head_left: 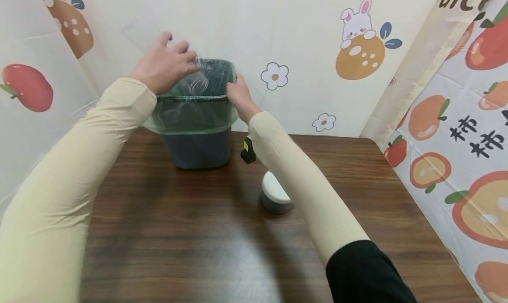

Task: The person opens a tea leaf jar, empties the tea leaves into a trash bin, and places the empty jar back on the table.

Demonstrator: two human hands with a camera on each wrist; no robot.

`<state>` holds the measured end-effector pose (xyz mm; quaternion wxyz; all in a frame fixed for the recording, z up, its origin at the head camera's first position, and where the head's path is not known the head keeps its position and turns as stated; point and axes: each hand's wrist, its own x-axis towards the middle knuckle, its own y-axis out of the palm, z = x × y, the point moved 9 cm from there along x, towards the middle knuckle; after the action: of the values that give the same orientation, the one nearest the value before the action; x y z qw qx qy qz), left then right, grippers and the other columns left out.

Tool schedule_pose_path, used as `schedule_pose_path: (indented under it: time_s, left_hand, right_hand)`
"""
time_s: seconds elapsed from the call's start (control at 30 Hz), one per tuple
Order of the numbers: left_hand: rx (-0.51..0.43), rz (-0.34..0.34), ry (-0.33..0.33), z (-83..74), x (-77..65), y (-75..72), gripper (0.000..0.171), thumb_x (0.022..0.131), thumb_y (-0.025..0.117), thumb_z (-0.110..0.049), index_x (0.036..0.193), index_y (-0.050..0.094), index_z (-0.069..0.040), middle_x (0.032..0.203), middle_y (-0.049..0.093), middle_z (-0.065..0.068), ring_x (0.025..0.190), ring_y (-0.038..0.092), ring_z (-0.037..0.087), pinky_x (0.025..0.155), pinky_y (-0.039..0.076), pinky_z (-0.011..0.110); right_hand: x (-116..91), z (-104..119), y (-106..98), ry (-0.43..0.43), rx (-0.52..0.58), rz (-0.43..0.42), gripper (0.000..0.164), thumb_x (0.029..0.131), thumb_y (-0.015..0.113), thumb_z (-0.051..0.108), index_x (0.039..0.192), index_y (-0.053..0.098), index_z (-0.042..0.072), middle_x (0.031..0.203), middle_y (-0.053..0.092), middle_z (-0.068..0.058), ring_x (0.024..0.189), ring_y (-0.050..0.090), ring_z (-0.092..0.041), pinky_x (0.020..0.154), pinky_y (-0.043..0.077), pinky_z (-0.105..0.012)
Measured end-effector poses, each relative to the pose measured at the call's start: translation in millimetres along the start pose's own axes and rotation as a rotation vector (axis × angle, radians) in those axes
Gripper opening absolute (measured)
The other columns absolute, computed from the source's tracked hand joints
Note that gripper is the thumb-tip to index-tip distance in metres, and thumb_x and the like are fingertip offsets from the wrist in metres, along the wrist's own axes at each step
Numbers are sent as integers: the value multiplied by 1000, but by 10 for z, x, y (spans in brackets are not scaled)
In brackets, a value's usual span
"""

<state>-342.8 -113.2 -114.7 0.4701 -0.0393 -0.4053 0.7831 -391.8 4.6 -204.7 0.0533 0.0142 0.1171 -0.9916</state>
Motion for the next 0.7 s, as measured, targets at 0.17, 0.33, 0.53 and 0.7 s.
schedule_pose_path:
  time_s: [0.17, 0.33, 0.53, 0.7]
  left_hand:
    - [2, -5, -21, 34, 45, -31, 40, 78, 70, 8, 112, 66, -11, 99, 53, 15, 97, 41, 35, 92, 30, 58]
    - [30, 33, 2, 6, 91, 0, 39, 76, 72, 6, 111, 67, -11, 98, 52, 15, 97, 40, 34, 92, 29, 58]
    - [24, 39, -17, 16, 73, 33, 39, 78, 69, 6, 113, 66, -11, 98, 52, 15, 97, 39, 35, 92, 29, 58]
    - [8, 4, -75, 60, 32, 24, 39, 80, 66, 8, 114, 66, -12, 98, 53, 15, 96, 39, 34, 90, 30, 57]
  right_hand:
    - [6, -9, 0, 8, -1, 6, 54, 102, 29, 15, 154, 12, 17, 157, 16, 5, 141, 18, -9, 108, 26, -27]
    - [7, -4, -14, -5, 3, -4, 55, 102, 30, 14, 154, 13, 16, 156, 20, 3, 140, 21, -10, 108, 28, -30]
    - [18, -4, -12, -7, 1, -11, 54, 101, 30, 14, 153, 15, 16, 155, 23, 2, 139, 24, -10, 108, 28, -30]
    - [28, -1, 8, -10, 4, -7, 54, 101, 31, 13, 153, 16, 15, 154, 25, 0, 138, 26, -11, 108, 29, -32]
